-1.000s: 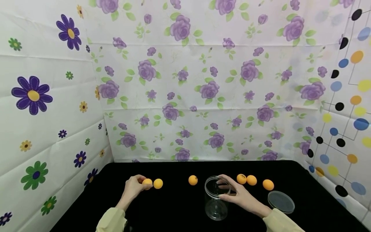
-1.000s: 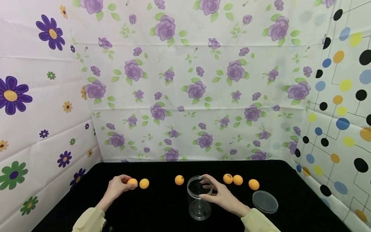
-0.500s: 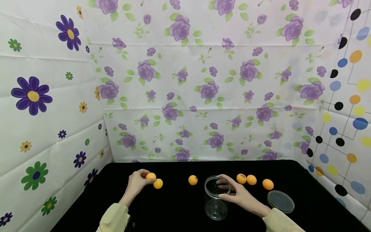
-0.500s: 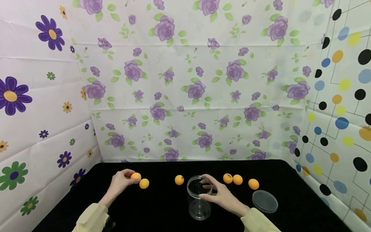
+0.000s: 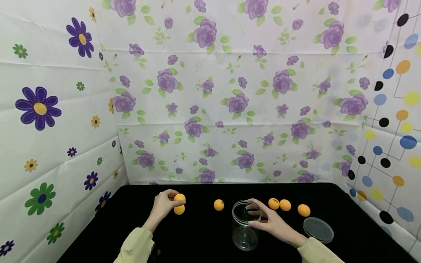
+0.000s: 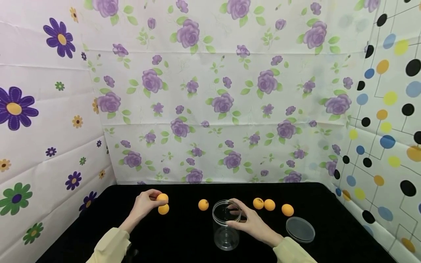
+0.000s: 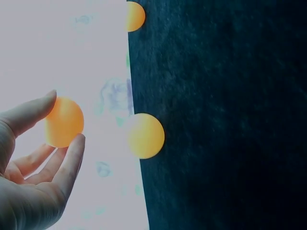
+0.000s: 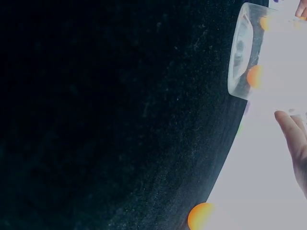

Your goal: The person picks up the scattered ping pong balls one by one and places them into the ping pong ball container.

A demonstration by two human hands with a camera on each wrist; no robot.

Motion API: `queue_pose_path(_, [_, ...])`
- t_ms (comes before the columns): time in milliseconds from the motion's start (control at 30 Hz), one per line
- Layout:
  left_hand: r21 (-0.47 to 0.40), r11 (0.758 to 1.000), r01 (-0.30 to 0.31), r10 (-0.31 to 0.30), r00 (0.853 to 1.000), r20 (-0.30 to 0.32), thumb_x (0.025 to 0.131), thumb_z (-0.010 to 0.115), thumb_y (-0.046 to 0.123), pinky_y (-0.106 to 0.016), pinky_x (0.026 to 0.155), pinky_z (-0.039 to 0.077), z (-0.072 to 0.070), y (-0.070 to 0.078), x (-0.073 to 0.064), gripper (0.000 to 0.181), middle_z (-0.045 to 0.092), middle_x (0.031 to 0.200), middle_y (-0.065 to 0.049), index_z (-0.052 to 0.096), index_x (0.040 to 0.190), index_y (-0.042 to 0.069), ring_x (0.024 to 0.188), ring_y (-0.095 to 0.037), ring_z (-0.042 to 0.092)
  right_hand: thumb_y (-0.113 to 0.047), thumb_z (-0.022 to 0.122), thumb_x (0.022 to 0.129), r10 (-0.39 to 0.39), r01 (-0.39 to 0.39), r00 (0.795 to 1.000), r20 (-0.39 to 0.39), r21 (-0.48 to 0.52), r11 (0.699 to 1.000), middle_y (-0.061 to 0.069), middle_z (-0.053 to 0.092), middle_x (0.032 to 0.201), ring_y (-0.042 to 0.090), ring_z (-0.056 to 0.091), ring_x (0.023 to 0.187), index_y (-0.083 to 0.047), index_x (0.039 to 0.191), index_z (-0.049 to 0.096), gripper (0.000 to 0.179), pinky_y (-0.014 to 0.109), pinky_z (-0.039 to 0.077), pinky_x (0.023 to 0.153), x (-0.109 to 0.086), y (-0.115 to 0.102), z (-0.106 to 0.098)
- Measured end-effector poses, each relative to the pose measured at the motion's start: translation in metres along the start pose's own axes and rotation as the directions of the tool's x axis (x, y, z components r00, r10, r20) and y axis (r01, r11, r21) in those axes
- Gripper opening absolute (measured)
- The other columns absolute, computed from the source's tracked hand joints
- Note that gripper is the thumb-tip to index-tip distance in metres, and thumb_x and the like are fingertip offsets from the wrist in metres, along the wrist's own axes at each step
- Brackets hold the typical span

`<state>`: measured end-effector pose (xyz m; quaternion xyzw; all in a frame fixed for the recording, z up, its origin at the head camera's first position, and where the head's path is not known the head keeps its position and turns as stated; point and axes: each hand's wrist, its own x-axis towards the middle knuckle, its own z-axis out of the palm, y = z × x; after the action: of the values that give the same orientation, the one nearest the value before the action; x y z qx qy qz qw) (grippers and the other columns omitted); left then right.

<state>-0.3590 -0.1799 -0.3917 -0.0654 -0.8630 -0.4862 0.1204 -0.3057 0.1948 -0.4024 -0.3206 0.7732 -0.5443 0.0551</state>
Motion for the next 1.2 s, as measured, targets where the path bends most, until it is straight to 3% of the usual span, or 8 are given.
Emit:
queue_pose_path(167, [-0.055, 0.998, 0.008, -0.005, 0.999, 0.045, 0.070, 0.079, 0.015, -0.033, 0.064, 0.050, 0.004, 0.005, 0.001, 0.036, 0.061, 0.083, -0.005, 0.063, 0.097, -0.003, 0.075, -0.021, 0.060, -0.010, 0.053, 0.092, 0.013, -0.013, 1.000, 0.001, 0.020, 1.000, 0.024, 0.036, 0.132, 0.044, 0.037, 0.117, -0.002, 0.142, 0.022, 0.059, 0.030, 0.044, 0.083, -0.001, 0.001, -0.001])
queue_pose_path(400, [-0.083, 0.996, -0.015, 0.020, 0.998, 0.060, 0.069, 0.079, 0.014, -0.034, 0.062, 0.050, 0.011, 0.015, 0.001, 0.036, 0.061, 0.082, -0.005, 0.064, 0.097, -0.003, 0.073, -0.020, 0.060, -0.008, 0.051, 0.093, 0.030, -0.030, 1.000, -0.002, 0.027, 0.999, 0.023, 0.037, 0.132, 0.042, 0.038, 0.117, -0.006, 0.141, 0.024, 0.056, 0.031, 0.044, 0.083, -0.002, 0.000, 0.001])
queue_pose_path(767, [-0.070, 0.996, -0.045, 0.049, 0.997, 0.060, 0.068, 0.080, 0.016, -0.034, 0.065, 0.049, 0.018, 0.024, 0.004, 0.038, 0.062, 0.084, -0.004, 0.064, 0.098, -0.002, 0.074, -0.019, 0.060, -0.006, 0.051, 0.093, 0.024, -0.024, 1.000, -0.005, 0.028, 0.999, 0.023, 0.037, 0.132, 0.041, 0.039, 0.117, -0.006, 0.142, 0.024, 0.056, 0.033, 0.044, 0.084, -0.001, 0.002, 0.001])
queue_pose_path(1067, [-0.069, 0.994, -0.088, 0.092, 0.994, 0.053, 0.068, 0.080, 0.018, -0.032, 0.064, 0.050, 0.025, 0.029, 0.006, 0.038, 0.062, 0.085, -0.004, 0.064, 0.098, -0.001, 0.073, -0.018, 0.060, -0.006, 0.050, 0.093, 0.020, -0.019, 1.000, -0.014, 0.020, 1.000, 0.019, 0.038, 0.132, 0.037, 0.040, 0.117, -0.012, 0.142, 0.024, 0.056, 0.031, 0.043, 0.083, 0.002, 0.026, -0.001])
queue_pose_path(1200, [-0.083, 0.992, -0.098, 0.103, 0.992, 0.068, 0.069, 0.080, 0.018, -0.032, 0.064, 0.050, 0.028, 0.034, 0.007, 0.039, 0.062, 0.086, -0.004, 0.064, 0.099, -0.001, 0.074, -0.018, 0.060, -0.005, 0.051, 0.093, 0.013, -0.012, 1.000, -0.011, 0.025, 1.000, 0.021, 0.038, 0.132, 0.040, 0.039, 0.117, -0.009, 0.142, 0.024, 0.056, 0.032, 0.044, 0.083, 0.001, 0.017, 0.000])
